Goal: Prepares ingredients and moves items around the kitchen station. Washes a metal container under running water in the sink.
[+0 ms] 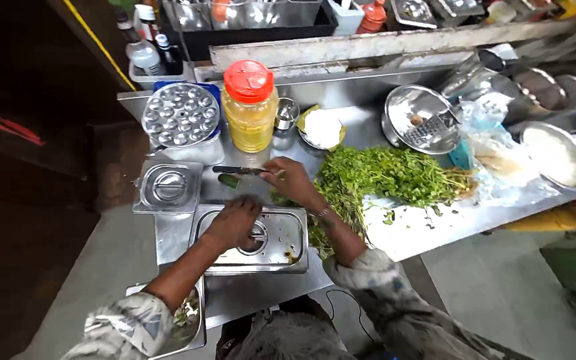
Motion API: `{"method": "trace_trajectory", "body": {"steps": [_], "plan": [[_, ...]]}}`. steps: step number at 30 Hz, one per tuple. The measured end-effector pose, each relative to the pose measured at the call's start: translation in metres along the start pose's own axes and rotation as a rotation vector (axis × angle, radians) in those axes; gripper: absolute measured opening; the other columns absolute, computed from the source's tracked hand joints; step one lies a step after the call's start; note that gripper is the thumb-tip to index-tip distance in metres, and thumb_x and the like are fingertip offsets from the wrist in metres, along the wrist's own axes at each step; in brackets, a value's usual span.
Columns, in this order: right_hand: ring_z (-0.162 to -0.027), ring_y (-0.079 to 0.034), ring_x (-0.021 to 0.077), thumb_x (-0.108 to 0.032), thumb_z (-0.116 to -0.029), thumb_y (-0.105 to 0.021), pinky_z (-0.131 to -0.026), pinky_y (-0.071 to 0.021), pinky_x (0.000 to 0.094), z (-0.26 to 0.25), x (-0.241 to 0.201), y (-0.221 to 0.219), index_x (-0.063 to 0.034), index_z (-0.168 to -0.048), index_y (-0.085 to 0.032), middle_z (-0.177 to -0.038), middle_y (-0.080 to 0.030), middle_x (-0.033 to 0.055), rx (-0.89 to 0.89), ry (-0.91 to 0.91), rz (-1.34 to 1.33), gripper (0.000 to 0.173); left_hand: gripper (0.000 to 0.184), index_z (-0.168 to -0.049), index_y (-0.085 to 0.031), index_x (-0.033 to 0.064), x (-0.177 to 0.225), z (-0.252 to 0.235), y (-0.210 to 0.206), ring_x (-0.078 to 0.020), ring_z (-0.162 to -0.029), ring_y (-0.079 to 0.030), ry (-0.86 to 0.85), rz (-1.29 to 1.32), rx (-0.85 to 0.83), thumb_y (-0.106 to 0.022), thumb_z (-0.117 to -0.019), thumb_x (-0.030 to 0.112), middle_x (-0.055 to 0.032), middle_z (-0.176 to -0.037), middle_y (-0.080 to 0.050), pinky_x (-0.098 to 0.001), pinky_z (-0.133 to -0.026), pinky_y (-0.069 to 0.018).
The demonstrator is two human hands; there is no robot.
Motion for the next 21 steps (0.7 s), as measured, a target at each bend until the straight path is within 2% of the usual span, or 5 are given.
{"method": "trace_trajectory", "body": {"steps": [2,4,7,11,21], "plan": [[-0.091,-0.072,0.0151,-0.029,-0.0989,-0.069,-0.077,-0.0636,0.0321,0.061,0.057,0.018,-0.0054,-0.114,-0.071,-0.107,-0.072,0.0083,0.018,-0.26,-0.132,0.028,0.105,-0.152,-0.046,0.0124,0.0,-0.002,-0.002,-0.036,-0.128,-0.055,-0.004,-0.046,-0.027,-0.088,-0.0642,0.052,-0.0137,-0.139,-0.058,-0.057,-0.105,-0.0464],[-0.091,-0.071,0.0167,-0.03,-0.1014,-0.066,-0.079,-0.0615,0.0421,0.127,0.068,0.047,-0.0118,-0.12,-0.069,-0.109,-0.072,0.0049,-0.002,-0.535,-0.09,0.027,0.107,-0.151,-0.046,0.0119,0.002,0.0,0.0,-0.0341,-0.127,-0.056,-0.002,-0.079,-0.042,-0.089,-0.0624,0.053,-0.0125,-0.139,-0.059,-0.0544,-0.105,-0.0472],[-0.08,-0.071,0.0156,-0.032,-0.1001,-0.067,-0.072,-0.0622,0.0432,0.22,0.085,0.056,-0.0151,-0.116,-0.072,-0.096,-0.074,0.0013,0.06,-0.743,-0.064,0.024,0.106,-0.149,-0.048,0.0134,0.001,0.0,0.005,-0.0311,-0.124,-0.059,0.004,-0.093,-0.055,-0.09,-0.0603,0.054,-0.0102,-0.136,-0.06,-0.0509,-0.101,-0.0512],[-0.076,-0.074,0.0184,-0.03,-0.0994,-0.067,-0.07,-0.0658,0.0409,0.317,0.088,0.006,-0.0127,-0.113,-0.073,-0.09,-0.075,0.0024,0.083,-0.985,-0.438,0.023,0.107,-0.151,-0.048,0.0178,-0.008,0.005,0.022,-0.0304,-0.121,-0.061,0.053,-0.018,-0.065,-0.092,-0.0587,0.051,-0.0082,-0.138,-0.06,-0.0544,-0.096,-0.0539],[-0.077,-0.073,0.0121,-0.033,-0.0984,-0.069,-0.073,-0.0648,0.0336,0.352,0.061,-0.031,-0.0158,-0.108,-0.075,-0.09,-0.076,-0.0026,0.09,-1.009,-0.573,0.021,0.108,-0.15,-0.05,0.0162,-0.057,0.062,0.138,-0.0364,-0.117,-0.064,0.156,-0.006,0.114,-0.095,-0.0569,0.046,-0.0151,-0.134,-0.062,-0.0652,-0.093,-0.053]]}}
Point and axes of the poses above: each hand's wrist, its own z-axis away from the middle knuckle, its own y-axis out of the back of the hand, x = y × z, the point moved 7 cm from there along -z, towards the middle knuckle
